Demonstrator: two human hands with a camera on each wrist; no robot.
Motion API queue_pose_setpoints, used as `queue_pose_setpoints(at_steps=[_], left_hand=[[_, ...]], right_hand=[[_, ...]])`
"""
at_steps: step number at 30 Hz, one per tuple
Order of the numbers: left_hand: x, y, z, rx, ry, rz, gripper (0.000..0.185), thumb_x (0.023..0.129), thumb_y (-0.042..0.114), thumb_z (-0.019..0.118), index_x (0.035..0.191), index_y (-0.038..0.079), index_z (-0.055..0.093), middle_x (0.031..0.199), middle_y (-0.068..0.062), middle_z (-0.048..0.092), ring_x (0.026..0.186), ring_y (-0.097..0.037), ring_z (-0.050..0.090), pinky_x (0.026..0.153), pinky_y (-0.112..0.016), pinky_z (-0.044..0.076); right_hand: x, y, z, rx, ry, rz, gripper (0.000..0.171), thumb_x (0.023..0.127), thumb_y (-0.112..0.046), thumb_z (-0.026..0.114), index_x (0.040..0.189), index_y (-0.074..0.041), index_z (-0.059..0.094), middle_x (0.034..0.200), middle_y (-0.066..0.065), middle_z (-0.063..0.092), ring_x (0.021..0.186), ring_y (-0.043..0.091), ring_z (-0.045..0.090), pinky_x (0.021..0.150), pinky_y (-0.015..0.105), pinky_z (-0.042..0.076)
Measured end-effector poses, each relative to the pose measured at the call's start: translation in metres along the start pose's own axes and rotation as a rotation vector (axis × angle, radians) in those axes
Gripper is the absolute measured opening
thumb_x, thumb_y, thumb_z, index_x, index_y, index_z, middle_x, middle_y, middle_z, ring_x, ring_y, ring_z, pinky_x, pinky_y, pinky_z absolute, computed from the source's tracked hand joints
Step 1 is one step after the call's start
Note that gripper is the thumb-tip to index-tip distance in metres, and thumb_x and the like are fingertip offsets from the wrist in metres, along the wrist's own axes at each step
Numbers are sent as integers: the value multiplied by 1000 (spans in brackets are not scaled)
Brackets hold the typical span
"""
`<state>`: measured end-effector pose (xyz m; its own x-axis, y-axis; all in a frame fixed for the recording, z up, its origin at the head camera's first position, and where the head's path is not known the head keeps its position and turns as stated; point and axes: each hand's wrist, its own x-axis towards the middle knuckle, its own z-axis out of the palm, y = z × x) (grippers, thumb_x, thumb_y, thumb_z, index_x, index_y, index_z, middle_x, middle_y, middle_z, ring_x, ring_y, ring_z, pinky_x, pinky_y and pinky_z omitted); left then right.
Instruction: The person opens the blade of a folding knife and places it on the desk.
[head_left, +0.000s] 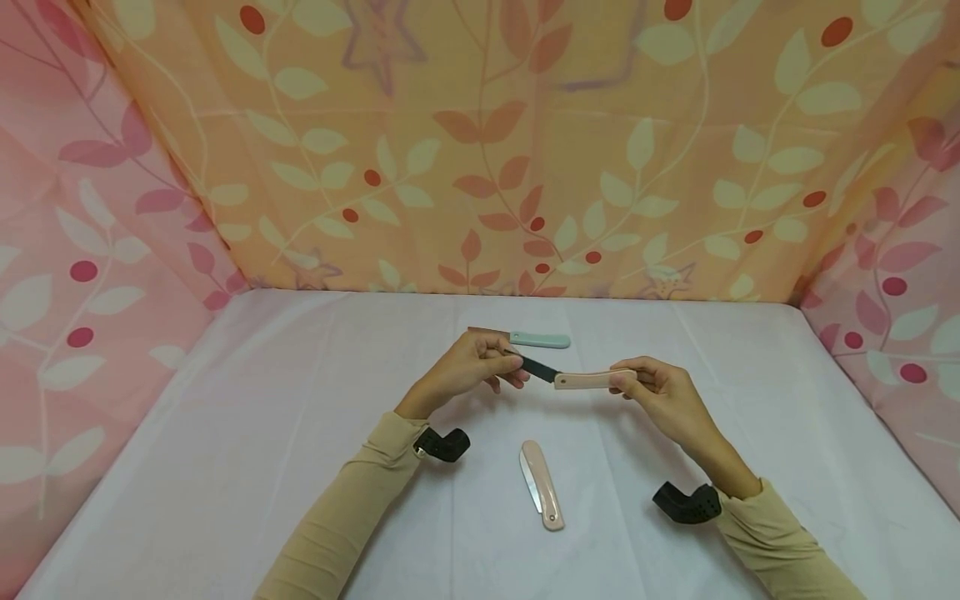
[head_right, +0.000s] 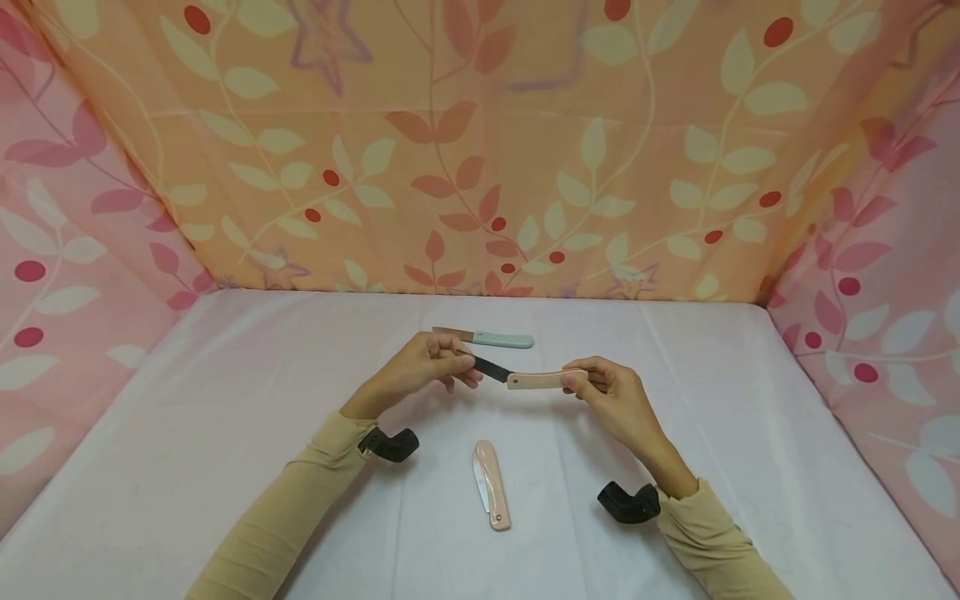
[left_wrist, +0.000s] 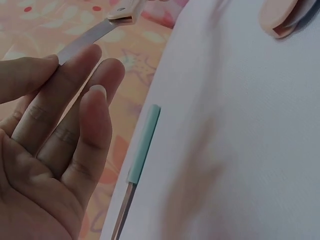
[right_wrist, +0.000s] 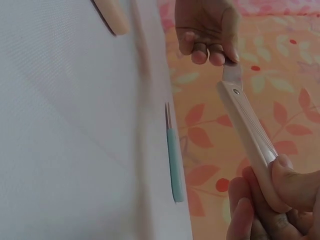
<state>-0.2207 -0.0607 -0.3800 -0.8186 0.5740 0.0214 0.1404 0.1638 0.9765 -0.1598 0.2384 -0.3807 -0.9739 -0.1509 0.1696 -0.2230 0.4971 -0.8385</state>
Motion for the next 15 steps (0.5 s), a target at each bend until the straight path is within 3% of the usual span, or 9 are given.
queue_pose_setpoints(at_steps=[7, 15], left_hand=[[-1, -1, -2, 3, -26, -15, 14, 96, 15, 64, 99, 1, 65, 93, -13, 78, 84, -19, 75, 63, -27, 53], [-2, -4, -5, -11, -76, -79, 12, 96, 14, 64, 96, 2, 65, 93, -10, 78, 85, -16, 74, 65, -28, 53]], right_hand=[[1, 1, 3, 23, 60, 19, 29, 98, -20, 64, 114, 4, 66, 88, -1, 76, 81, 5, 69, 73, 24, 56], [2, 4, 6, 136, 95, -5, 31, 99, -16, 62, 116, 9, 63, 84, -21, 70, 82, -5, 67, 74, 15, 54]])
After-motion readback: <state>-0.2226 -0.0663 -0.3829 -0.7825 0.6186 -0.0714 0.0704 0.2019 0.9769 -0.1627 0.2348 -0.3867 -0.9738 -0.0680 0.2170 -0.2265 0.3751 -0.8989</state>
